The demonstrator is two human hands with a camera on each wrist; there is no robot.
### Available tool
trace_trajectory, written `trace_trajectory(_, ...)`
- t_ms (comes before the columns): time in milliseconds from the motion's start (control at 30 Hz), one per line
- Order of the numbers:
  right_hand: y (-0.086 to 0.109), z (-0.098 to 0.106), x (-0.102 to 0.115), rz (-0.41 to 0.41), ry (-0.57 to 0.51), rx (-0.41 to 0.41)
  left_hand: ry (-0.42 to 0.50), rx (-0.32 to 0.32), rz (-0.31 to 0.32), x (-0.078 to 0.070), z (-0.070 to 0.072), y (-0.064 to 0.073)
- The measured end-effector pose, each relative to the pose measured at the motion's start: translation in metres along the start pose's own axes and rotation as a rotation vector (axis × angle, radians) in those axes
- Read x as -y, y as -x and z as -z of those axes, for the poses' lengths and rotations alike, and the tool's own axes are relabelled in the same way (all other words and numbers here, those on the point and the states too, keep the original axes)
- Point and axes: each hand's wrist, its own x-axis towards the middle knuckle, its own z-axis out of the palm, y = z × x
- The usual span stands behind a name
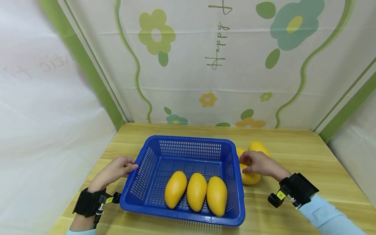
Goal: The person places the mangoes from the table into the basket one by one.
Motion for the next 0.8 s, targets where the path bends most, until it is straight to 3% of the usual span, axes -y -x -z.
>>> trace_trajectory(300,0.003,-0.004,-0.007,-0.025,-0.043,0.082,0.006,0.008,-0.002,0.003,-0.001,0.001)
trace_trajectory(533,0.002,-0.009,-0.012,0.031,-0.067,0.139,0.004,0.01,-0.017,0.003,0.0,0.0)
trace_trajectory(800,0.0,-0.014,-0.017,0.009,-0.161,0.188,-0.005,-0.006,-0.018,0.0,0.001,0.0)
